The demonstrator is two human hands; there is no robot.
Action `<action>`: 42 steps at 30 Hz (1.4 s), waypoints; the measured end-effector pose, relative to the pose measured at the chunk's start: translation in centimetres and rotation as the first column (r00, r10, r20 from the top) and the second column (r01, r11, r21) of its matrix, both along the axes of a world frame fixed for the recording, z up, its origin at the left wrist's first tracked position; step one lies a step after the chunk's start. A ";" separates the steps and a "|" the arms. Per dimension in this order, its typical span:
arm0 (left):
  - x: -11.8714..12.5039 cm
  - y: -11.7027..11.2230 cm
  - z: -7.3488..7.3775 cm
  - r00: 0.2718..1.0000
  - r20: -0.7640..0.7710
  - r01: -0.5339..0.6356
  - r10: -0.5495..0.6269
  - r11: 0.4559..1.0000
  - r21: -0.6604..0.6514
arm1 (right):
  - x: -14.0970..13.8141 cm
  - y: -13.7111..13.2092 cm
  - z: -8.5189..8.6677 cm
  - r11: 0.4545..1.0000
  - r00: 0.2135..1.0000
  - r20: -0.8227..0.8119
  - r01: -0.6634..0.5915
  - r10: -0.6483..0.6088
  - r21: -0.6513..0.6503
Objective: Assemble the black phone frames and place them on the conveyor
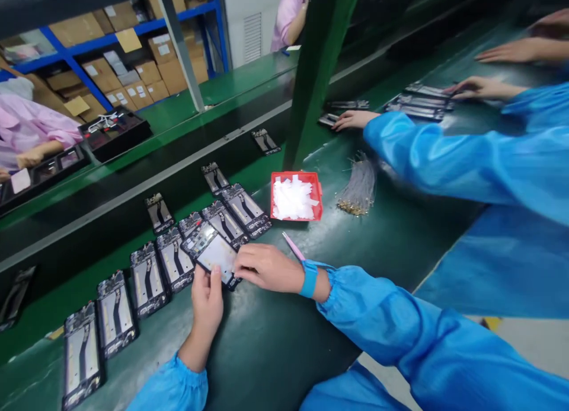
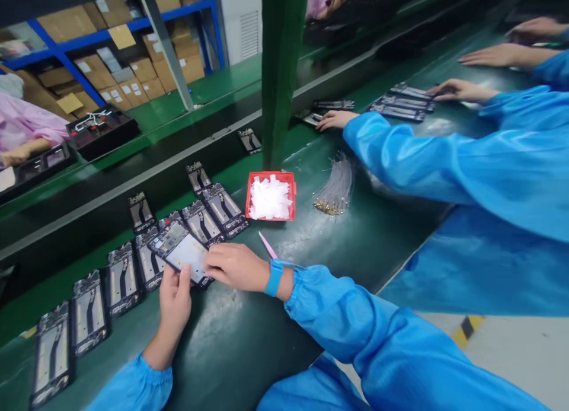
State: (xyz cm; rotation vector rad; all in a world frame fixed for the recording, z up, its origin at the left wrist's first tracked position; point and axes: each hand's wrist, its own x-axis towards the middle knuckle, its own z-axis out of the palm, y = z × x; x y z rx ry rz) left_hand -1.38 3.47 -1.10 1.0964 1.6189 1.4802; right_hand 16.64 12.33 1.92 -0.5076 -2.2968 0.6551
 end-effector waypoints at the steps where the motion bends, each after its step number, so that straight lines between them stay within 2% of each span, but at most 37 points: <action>1: 0.0 0.1 -0.1 1.000 0.011 -0.024 0.024 1.000 0.011 | 0.7 0.7 0.7 0.996 0.997 -0.048 0.056 -0.059 -0.062; 3: -0.1 0.3 -0.3 0.996 0.050 -0.076 0.075 0.997 0.016 | 2.8 2.5 2.1 0.950 0.950 -0.129 0.259 -0.283 -0.177; 5: -0.2 0.5 -0.7 0.989 0.085 -0.123 0.122 0.992 0.005 | 5.4 4.6 3.4 0.826 0.824 -0.127 0.520 -0.552 -0.219; 7: -0.4 0.6 -1.0 0.982 0.109 -0.153 0.153 0.988 -0.007 | 7.4 6.1 4.2 0.673 0.675 -0.036 0.727 -0.737 -0.135; 8: -0.4 0.6 -1.0 0.979 0.119 -0.167 0.167 0.986 -0.009 | 7.9 6.4 4.3 0.614 0.615 0.012 0.788 -0.788 -0.055; 9: -0.4 0.6 -1.0 0.975 0.133 -0.181 0.181 0.983 -0.009 | 7.9 6.3 4.3 0.585 0.584 0.049 0.810 -0.810 0.030; 10: -0.4 0.6 -0.9 0.969 0.155 -0.194 0.193 0.981 -0.008 | 7.5 5.9 4.2 0.600 0.596 0.068 0.793 -0.800 0.105; 11: -0.3 0.5 -0.6 0.961 0.189 -0.205 0.202 0.979 -0.008 | 6.6 5.1 3.9 0.656 0.655 0.073 0.736 -0.752 0.164; 12: -0.1 0.4 -0.3 0.951 0.234 -0.204 0.201 0.979 -0.011 | 5.5 4.0 3.6 0.750 0.754 0.067 0.631 -0.653 0.198; 13: 0.1 0.3 0.0 0.938 0.290 -0.193 0.189 0.981 -0.014 | 4.3 2.8 3.3 0.859 0.871 0.064 0.465 -0.487 0.213; 14: 0.3 0.3 0.4 0.920 0.354 -0.175 0.168 0.985 -0.014 | 3.0 1.5 2.8 0.942 0.961 0.065 0.249 -0.270 0.223; 15: 0.6 0.2 0.9 0.896 0.421 -0.151 0.142 0.988 -0.012 | 1.8 0.3 2.3 0.975 0.994 0.081 0.054 -0.073 0.216; 16: 0.8 0.1 1.3 0.867 0.486 -0.125 0.113 0.992 -0.007 | 0.8 -0.7 1.7 0.978 0.995 0.078 -0.072 0.057 0.197; 17: 0.9 0.0 1.8 0.834 0.545 -0.100 0.085 0.995 -0.001 | 0.0 -1.5 1.1 0.976 0.990 0.056 -0.139 0.131 0.166; 18: 1.0 0.0 2.1 0.803 0.592 -0.082 0.064 0.997 0.002 | -0.6 -2.1 0.5 0.979 0.988 0.025 -0.156 0.154 0.130; 20: 0.8 0.2 2.6 0.761 0.645 -0.078 0.068 0.997 -0.012 | -0.9 -2.4 -0.4 0.994 0.993 -0.059 -0.102 0.105 0.050; 22: 0.6 0.4 2.7 0.759 0.633 -0.149 0.152 0.987 -0.058 | -0.6 -2.0 -0.7 0.998 0.993 -0.118 -0.030 0.024 -0.049; 24: 0.4 0.6 2.6 0.769 0.589 -0.229 0.248 0.967 -0.107 | -0.1 -1.2 -0.5 0.994 0.992 -0.124 -0.027 0.014 -0.108; 26: 0.4 0.7 2.3 0.775 0.568 -0.240 0.277 0.960 -0.142 | 0.3 -0.6 -0.1 0.987 0.989 -0.065 -0.141 0.136 -0.074; 28: 0.5 0.7 2.2 0.774 0.581 -0.199 0.250 0.968 -0.151 | 0.4 -0.4 0.2 0.959 0.959 0.003 -0.282 0.282 -0.006; 30: 0.7 0.7 2.2 0.771 0.599 -0.160 0.215 0.977 -0.144 | 0.2 -0.7 0.1 0.950 0.950 0.015 -0.313 0.313 0.004; 33: 0.7 0.5 2.4 0.776 0.616 -0.077 0.136 0.989 -0.123 | -0.1 -1.7 -0.2 0.989 0.992 -0.050 -0.116 0.112 -0.090; 36: 0.5 0.3 2.7 0.815 0.572 -0.030 0.097 0.992 -0.125 | 0.1 -2.2 -0.3 0.987 0.994 -0.101 0.024 -0.041 -0.162; 39: 0.0 0.1 2.8 0.894 0.443 0.003 0.067 0.988 -0.156 | 0.5 -2.0 -0.2 0.984 0.987 -0.103 0.110 -0.125 -0.143; 42: -0.4 0.1 2.8 0.937 0.341 0.138 -0.072 0.975 -0.172 | 0.5 -1.7 -0.1 0.966 0.967 -0.044 0.247 -0.251 -0.081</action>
